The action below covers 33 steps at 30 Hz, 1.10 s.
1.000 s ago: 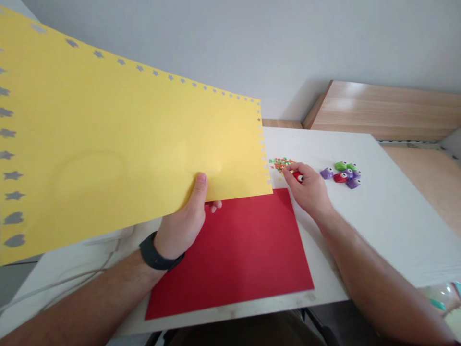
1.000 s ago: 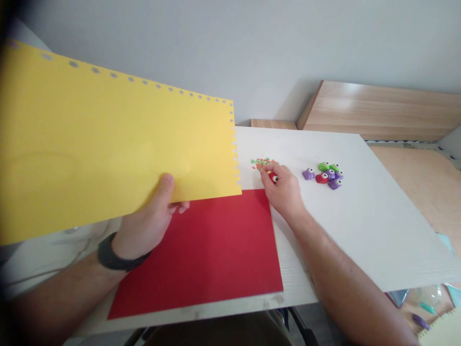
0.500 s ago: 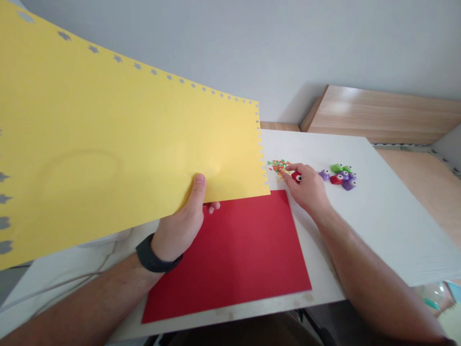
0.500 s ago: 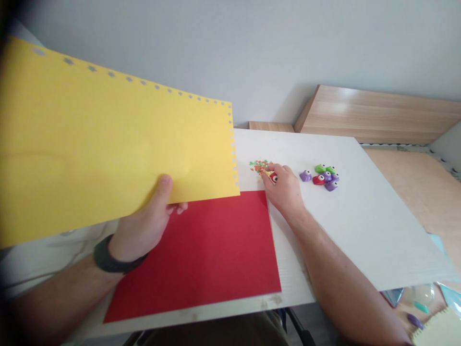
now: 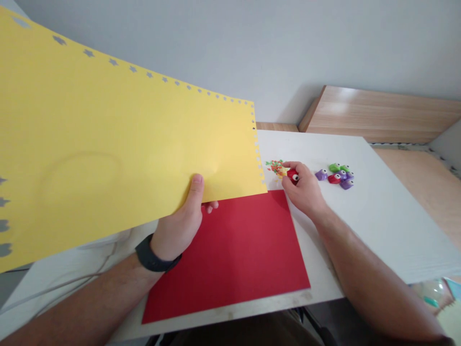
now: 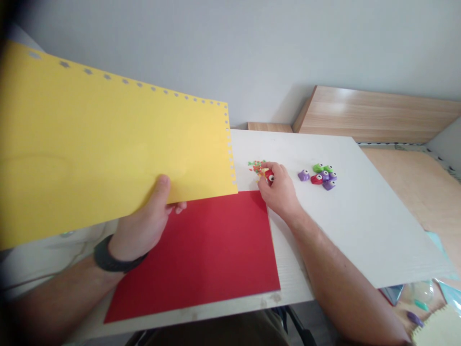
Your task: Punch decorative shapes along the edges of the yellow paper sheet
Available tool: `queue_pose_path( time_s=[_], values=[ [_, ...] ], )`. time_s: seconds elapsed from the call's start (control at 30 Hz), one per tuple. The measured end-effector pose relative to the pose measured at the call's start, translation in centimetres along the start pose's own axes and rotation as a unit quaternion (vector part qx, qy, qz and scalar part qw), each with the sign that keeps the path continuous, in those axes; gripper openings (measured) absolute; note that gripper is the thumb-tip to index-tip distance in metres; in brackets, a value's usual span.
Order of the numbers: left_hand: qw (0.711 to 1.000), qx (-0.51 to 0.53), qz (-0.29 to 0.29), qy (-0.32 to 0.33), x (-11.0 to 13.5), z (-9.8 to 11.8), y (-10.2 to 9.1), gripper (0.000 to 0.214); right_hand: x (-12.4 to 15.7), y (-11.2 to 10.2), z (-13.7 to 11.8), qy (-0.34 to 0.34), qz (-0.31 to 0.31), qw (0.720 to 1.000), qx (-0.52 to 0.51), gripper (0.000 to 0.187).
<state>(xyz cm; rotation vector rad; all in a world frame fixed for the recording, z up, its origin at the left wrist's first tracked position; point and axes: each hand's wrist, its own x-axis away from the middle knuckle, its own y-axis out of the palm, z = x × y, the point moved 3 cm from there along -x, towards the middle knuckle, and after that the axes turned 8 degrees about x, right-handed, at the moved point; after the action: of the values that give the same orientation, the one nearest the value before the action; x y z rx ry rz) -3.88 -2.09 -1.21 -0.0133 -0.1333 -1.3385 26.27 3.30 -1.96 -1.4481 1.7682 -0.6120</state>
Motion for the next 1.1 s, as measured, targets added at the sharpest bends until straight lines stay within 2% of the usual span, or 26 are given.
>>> queue_pose_path(
  time_s=[0.13,0.33,0.43,0.57,0.67,0.73,0.9,1.1],
  values=[
    [1.000,0.004,-0.005,0.016,0.1,0.4,0.1,0.051,0.6,0.4,-0.1,0.009,-0.047,0.997,-0.064,0.054],
    [1.000,-0.004,0.001,0.023,0.0,0.3,0.1,0.055,1.3,1.0,-1.1,0.035,-0.105,0.968,-0.226,0.053],
    [0.999,-0.009,-0.003,0.037,-0.2,0.0,0.0,0.056,1.6,1.1,-1.7,0.056,-0.127,0.939,-0.316,0.052],
    [0.999,-0.016,-0.011,0.047,-0.2,0.0,-0.1,0.056,2.2,1.1,-2.6,0.076,-0.172,0.882,-0.432,0.042],
    [0.998,-0.032,-0.015,0.049,-0.1,0.2,-0.1,0.058,2.7,1.1,-3.3,0.094,-0.208,0.841,-0.490,0.039],
    [0.998,-0.044,-0.017,0.049,-0.1,0.4,0.0,0.059,2.9,1.1,-3.6,0.107,-0.217,0.827,-0.508,0.038],
    [0.996,-0.068,0.008,0.052,0.2,1.1,0.1,0.058,2.9,1.2,-3.8,0.127,-0.223,0.812,-0.525,0.036],
    [0.991,-0.114,0.003,0.070,0.3,1.3,0.1,0.061,3.1,1.1,-3.9,0.124,-0.229,0.818,-0.512,0.039]
  ],
)
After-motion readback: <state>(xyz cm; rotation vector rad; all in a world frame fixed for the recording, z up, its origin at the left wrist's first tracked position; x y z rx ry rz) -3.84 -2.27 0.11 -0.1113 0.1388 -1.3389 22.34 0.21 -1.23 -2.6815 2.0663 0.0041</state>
